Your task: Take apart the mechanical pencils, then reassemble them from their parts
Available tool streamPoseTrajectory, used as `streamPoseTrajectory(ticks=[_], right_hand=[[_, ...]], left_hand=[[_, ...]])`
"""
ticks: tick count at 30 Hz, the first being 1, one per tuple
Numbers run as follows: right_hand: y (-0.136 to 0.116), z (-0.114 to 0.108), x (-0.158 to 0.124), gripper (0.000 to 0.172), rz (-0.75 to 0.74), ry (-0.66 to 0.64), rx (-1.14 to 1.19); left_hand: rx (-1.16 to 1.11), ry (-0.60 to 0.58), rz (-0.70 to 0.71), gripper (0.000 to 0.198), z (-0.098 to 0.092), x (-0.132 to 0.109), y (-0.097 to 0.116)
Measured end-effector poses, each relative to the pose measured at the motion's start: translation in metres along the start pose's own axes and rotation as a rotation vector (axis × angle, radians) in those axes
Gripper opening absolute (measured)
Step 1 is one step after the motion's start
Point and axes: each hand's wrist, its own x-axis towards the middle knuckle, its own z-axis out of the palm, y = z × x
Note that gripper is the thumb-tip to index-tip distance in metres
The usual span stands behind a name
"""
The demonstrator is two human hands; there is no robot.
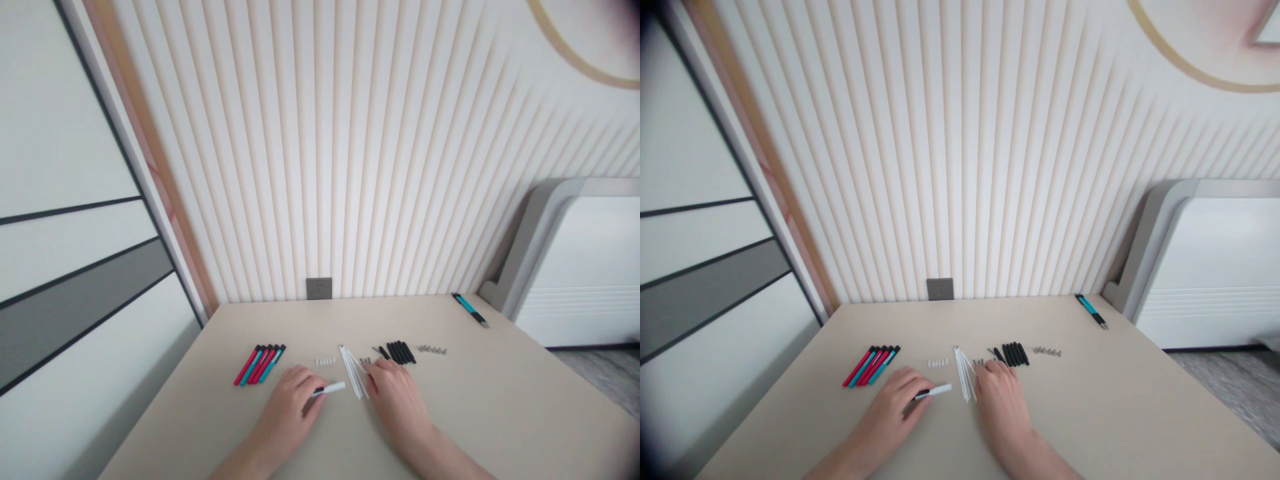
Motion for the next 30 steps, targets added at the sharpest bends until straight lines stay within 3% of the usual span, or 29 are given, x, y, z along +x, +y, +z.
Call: streamPoseTrajectory(ticks=[7,12,16,19,24,30], right_hand=[[0.012,-0.012,0.005,0.028,-0.001,0.045,0.444],[0.019,-0.003,0.010,0.038,0.054,0.010,0.847],[0.021,0.004,0.012,0.041,0.103,-0.059,1.015],[0.022,0.001,0.011,0.037,0.084,-0.051,0.981],[0.026,-0.007,0.009,0.035,0.017,0.085,0.677],[0.017,-0.008,0.003,0.031,-0.007,0.009,0.376]], left_hand=[[-0.002,-0.037,-0.056,0.013,0.000,0.001,0.001],[-0.054,-0.008,-0.098,0.012,0.001,0.001,0.000],[-0.102,0.044,-0.105,0.011,0.000,0.001,0.001],[-0.107,0.079,-0.110,0.010,-0.001,0.001,0.001],[-0.048,0.077,-0.062,0.011,0.000,0.000,0.001],[-0.008,0.009,-0.019,0.012,0.001,0.000,0.002]])
